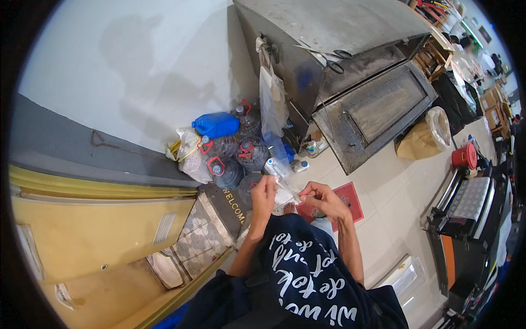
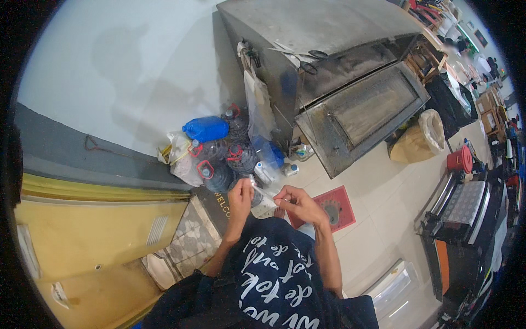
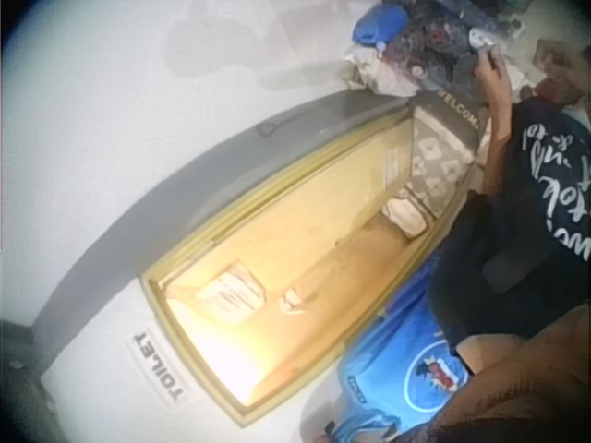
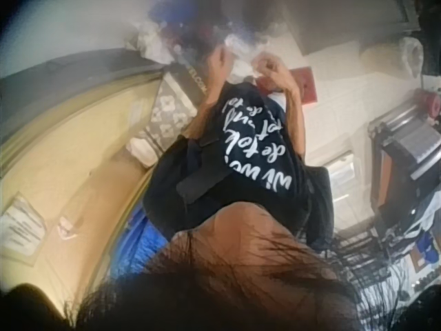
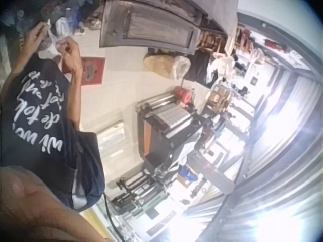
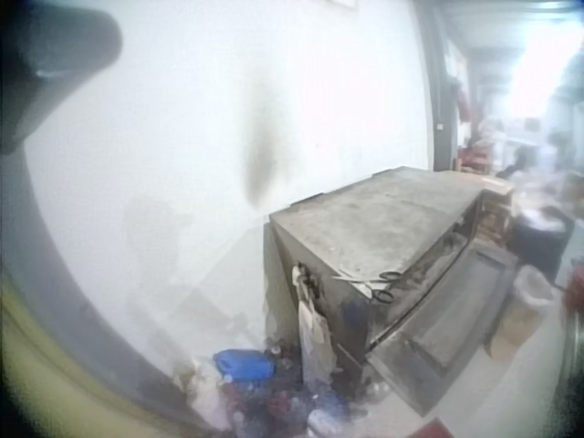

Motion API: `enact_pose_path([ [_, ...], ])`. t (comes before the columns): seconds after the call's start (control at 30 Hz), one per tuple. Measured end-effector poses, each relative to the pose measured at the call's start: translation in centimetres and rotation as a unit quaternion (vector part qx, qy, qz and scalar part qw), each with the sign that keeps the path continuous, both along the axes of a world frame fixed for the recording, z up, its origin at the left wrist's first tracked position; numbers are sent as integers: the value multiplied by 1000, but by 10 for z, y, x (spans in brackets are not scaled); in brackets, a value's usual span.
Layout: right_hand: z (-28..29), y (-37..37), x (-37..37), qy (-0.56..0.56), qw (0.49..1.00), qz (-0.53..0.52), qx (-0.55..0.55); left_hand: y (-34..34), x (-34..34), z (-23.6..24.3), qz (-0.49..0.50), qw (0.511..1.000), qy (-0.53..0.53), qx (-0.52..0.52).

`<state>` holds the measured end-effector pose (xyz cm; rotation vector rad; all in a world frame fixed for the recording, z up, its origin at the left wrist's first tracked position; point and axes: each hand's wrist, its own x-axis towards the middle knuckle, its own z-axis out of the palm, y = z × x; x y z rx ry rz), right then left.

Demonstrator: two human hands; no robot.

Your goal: The person cuts a white cylindrical tube and a green strap using scissors in a workshop. They handle the cut pieces and place them on a nearby workbench.

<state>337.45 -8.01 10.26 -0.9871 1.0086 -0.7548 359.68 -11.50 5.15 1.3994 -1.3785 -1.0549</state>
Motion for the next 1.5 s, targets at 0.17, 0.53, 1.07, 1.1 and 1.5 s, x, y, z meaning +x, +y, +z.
enact_pose_path([
  [0.17,-3,-7,6,93,995,-16,-29,-12,10,12,-5,981,158,111],
  [0.53,-3,-22,29,220,967,8,-128,11,-11,-18,-40,898,377,225],
  [1.07,-2,-13,43,187,972,75,-117,17,-16,1,173,919,328,132],
  [1.1,-5,-11,43,174,976,78,-100,17,-14,-1,176,918,330,129],
  [1.5,11,-10,35,132,991,-12,-19,-5,19,35,-33,934,311,173],
])
